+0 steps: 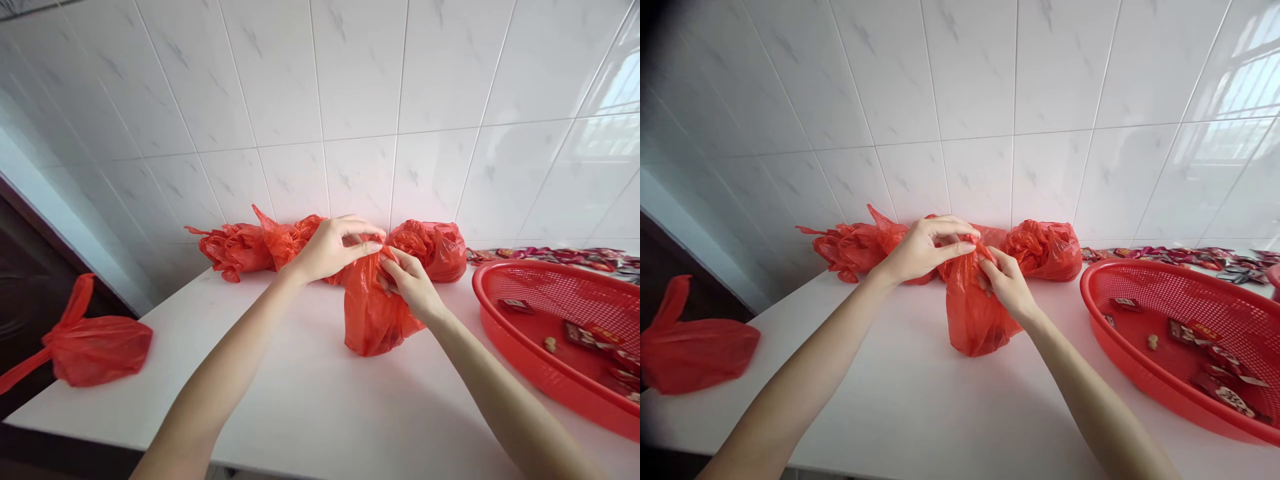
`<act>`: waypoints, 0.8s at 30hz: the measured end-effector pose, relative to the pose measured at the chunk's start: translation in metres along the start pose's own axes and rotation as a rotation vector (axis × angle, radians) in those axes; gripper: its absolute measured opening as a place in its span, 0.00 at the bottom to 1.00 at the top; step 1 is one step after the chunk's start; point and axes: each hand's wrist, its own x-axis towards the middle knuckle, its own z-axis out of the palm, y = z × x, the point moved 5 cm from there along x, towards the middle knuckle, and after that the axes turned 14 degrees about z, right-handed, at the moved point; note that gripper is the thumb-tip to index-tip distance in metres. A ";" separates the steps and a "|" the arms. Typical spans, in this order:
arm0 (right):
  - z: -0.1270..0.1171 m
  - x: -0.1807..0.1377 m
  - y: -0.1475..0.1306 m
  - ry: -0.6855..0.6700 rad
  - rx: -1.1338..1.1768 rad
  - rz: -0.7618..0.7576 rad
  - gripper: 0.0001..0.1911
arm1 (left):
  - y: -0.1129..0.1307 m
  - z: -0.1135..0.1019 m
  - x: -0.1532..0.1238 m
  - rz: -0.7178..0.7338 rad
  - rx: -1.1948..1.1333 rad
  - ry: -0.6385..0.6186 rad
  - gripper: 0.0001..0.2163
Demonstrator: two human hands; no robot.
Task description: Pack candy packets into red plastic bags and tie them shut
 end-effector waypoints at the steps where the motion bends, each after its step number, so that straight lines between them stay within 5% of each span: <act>1: 0.002 -0.001 -0.001 -0.030 -0.005 -0.006 0.19 | -0.001 0.001 0.001 0.005 0.060 0.002 0.08; 8: -0.001 -0.006 -0.007 -0.072 -0.053 0.005 0.20 | -0.016 0.005 -0.006 -0.095 0.198 -0.032 0.15; 13: -0.002 -0.010 -0.013 -0.106 -0.286 -0.037 0.15 | -0.029 0.008 -0.011 -0.134 0.151 -0.016 0.07; 16: -0.008 -0.009 -0.014 -0.026 -0.432 -0.095 0.13 | -0.033 0.011 -0.013 -0.114 0.114 -0.065 0.21; 20: -0.016 -0.006 -0.015 0.076 -0.450 -0.171 0.03 | -0.039 0.019 -0.019 -0.217 -0.032 -0.165 0.30; 24: -0.018 -0.004 -0.014 0.074 -0.437 -0.223 0.07 | -0.047 0.030 -0.032 -0.436 -0.390 -0.218 0.20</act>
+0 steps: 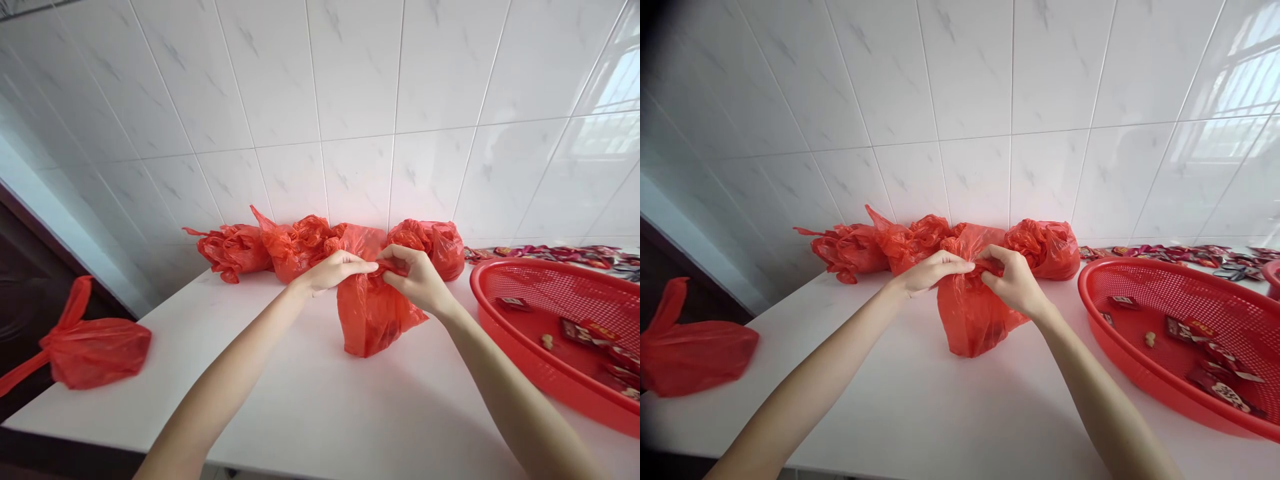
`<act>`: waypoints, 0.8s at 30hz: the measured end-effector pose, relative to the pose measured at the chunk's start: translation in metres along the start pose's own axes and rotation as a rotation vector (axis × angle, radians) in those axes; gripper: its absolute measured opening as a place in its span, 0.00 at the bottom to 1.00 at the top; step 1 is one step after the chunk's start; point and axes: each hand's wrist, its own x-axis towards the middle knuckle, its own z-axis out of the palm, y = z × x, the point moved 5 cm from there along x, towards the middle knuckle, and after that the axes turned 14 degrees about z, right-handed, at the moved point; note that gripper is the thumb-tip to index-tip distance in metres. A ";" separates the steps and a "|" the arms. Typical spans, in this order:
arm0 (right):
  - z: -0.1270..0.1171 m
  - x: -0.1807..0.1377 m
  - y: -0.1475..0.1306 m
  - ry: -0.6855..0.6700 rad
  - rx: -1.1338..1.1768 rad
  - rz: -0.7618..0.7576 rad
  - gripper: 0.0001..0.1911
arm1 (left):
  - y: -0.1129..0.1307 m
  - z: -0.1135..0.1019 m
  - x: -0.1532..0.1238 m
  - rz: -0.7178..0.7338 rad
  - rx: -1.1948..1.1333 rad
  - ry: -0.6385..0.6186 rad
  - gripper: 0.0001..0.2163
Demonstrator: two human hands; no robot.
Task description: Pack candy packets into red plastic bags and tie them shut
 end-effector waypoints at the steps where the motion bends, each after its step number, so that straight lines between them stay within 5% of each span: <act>1: 0.000 0.000 0.000 0.007 -0.019 -0.025 0.08 | -0.004 0.002 -0.001 -0.040 -0.117 0.002 0.16; 4: -0.003 -0.003 -0.005 0.073 -0.125 -0.137 0.12 | -0.017 0.003 -0.002 -0.128 -0.385 0.088 0.12; 9: -0.004 -0.009 -0.016 0.124 -0.277 -0.364 0.12 | -0.027 0.000 -0.001 -0.175 -0.518 0.232 0.09; 15: -0.005 -0.010 -0.019 0.105 -0.251 -0.370 0.02 | -0.026 -0.007 0.001 -0.101 -0.427 0.174 0.14; 20: -0.015 -0.010 -0.022 -0.077 -0.068 -0.185 0.04 | -0.029 -0.032 0.000 0.053 -0.072 0.143 0.14; 24: -0.018 -0.017 -0.027 -0.427 -0.084 -0.097 0.03 | -0.051 -0.051 -0.009 0.017 0.010 0.155 0.10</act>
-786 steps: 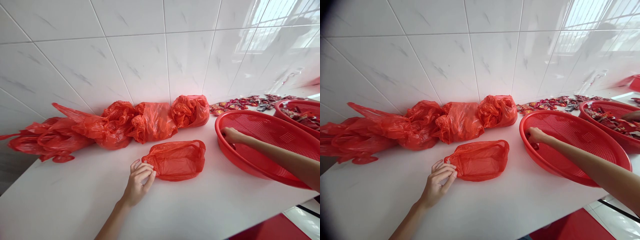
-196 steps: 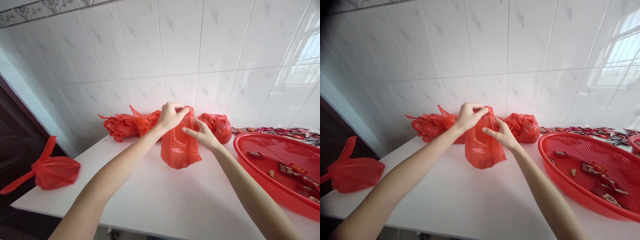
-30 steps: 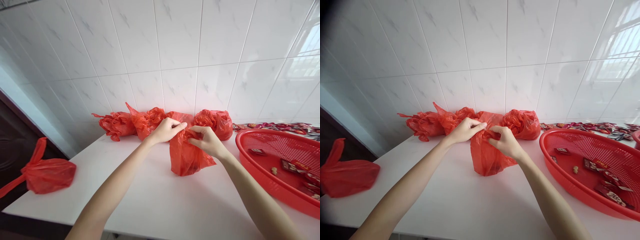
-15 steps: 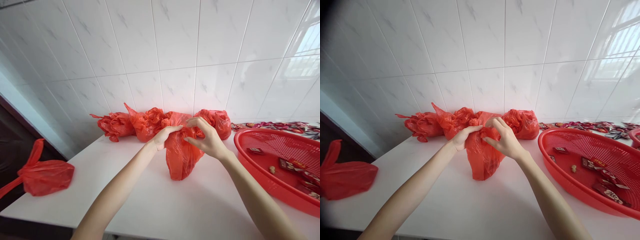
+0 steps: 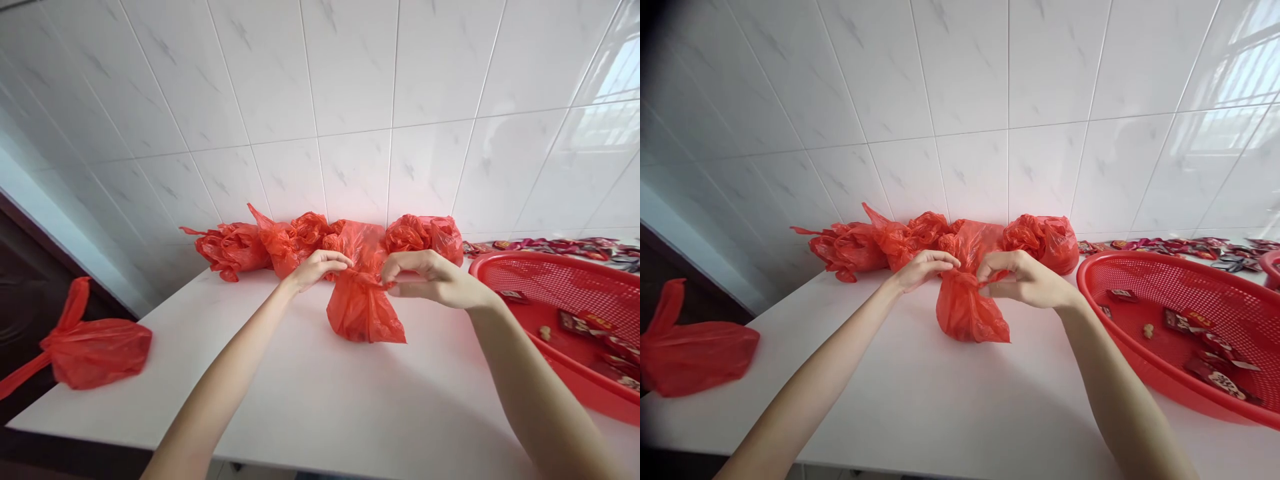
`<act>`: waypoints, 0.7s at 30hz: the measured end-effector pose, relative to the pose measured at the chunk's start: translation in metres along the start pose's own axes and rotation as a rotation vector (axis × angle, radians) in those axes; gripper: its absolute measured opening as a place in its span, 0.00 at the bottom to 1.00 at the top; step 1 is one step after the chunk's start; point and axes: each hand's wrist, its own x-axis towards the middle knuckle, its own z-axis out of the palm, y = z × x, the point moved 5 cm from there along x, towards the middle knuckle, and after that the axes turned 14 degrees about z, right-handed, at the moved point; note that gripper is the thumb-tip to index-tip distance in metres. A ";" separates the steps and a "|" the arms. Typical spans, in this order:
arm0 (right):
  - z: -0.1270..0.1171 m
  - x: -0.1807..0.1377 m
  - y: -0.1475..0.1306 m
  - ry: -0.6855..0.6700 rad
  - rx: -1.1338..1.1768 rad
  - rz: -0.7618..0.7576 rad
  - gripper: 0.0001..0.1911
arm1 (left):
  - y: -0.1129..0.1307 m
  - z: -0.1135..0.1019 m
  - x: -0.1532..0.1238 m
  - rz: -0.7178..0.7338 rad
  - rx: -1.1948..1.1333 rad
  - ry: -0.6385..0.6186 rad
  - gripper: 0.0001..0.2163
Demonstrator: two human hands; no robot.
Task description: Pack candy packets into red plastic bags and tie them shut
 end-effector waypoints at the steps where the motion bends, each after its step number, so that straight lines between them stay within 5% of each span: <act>1: 0.000 -0.002 -0.001 -0.082 -0.006 0.009 0.03 | -0.007 -0.004 -0.003 -0.014 0.006 0.005 0.10; 5: -0.001 -0.010 -0.001 -0.285 -0.002 0.010 0.03 | -0.029 -0.015 -0.012 -0.051 0.021 0.026 0.09; 8: -0.003 -0.009 0.005 -0.288 0.071 0.037 0.02 | -0.038 -0.022 -0.014 -0.051 0.045 0.069 0.10; 15: -0.007 0.006 0.020 0.073 0.461 0.079 0.08 | 0.003 -0.012 -0.005 0.141 0.081 0.184 0.14; 21: 0.007 0.018 0.019 0.344 0.505 0.064 0.13 | 0.061 0.044 -0.006 0.427 0.344 -0.006 0.10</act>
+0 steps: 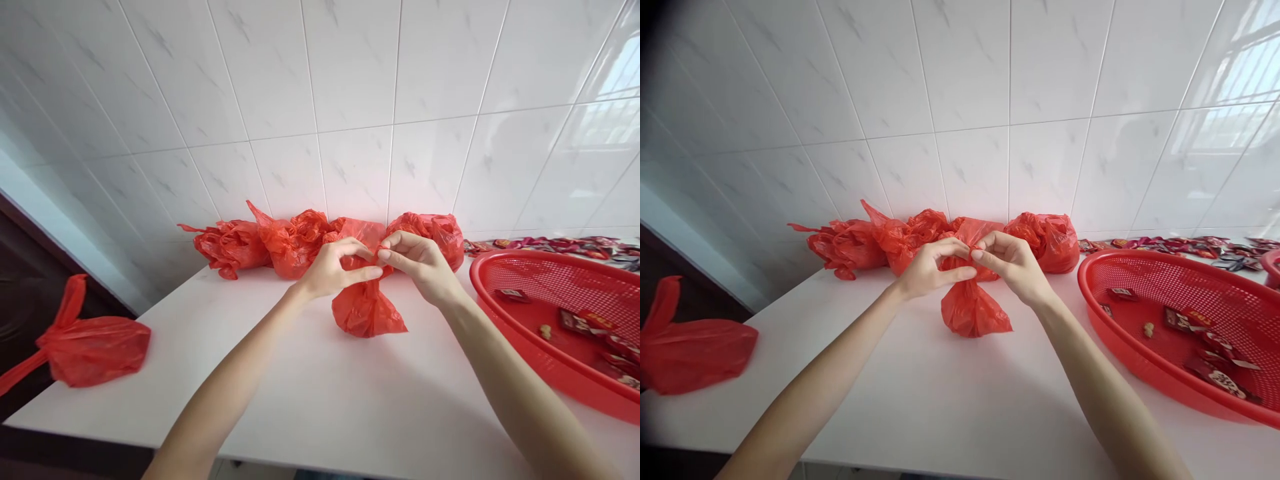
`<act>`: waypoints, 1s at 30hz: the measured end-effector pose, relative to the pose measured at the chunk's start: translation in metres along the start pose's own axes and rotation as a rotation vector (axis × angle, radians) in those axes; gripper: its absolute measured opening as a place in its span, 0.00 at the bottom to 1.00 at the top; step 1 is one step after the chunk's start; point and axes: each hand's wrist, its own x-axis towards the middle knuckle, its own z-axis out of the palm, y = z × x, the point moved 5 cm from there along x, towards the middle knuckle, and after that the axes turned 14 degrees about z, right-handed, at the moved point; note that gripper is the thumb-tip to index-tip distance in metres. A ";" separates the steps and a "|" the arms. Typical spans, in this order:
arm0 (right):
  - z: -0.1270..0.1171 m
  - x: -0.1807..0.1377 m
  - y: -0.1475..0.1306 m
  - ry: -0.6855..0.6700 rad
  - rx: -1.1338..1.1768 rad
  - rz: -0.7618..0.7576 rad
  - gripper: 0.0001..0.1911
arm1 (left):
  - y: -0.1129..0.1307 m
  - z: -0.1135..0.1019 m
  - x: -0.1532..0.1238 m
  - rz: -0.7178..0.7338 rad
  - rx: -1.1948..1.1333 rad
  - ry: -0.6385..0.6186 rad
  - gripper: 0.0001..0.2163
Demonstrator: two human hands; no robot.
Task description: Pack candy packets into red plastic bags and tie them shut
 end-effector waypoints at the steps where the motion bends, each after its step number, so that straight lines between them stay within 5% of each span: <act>1: 0.001 0.000 0.000 0.037 -0.005 -0.010 0.13 | 0.004 0.004 0.002 0.010 0.028 0.003 0.09; 5: -0.003 0.000 0.007 0.099 -0.045 -0.004 0.24 | 0.009 0.007 0.004 0.022 0.082 0.105 0.16; 8: 0.005 0.004 0.024 -0.135 -0.120 0.109 0.32 | 0.009 0.004 0.006 0.027 0.000 0.155 0.17; 11: 0.014 0.006 0.044 -0.319 -0.150 0.186 0.28 | 0.006 0.002 0.009 0.002 -0.103 0.183 0.16; 20: 0.031 0.007 0.070 -0.329 -0.126 0.317 0.23 | -0.021 -0.015 0.006 -0.133 -0.393 0.531 0.17; 24: 0.033 0.006 0.069 -0.411 -0.166 0.250 0.22 | -0.024 -0.012 0.004 -0.170 -0.438 0.483 0.17; 30: 0.026 0.011 0.060 -0.299 -0.105 0.166 0.23 | -0.015 -0.006 0.004 -0.167 -0.427 0.361 0.14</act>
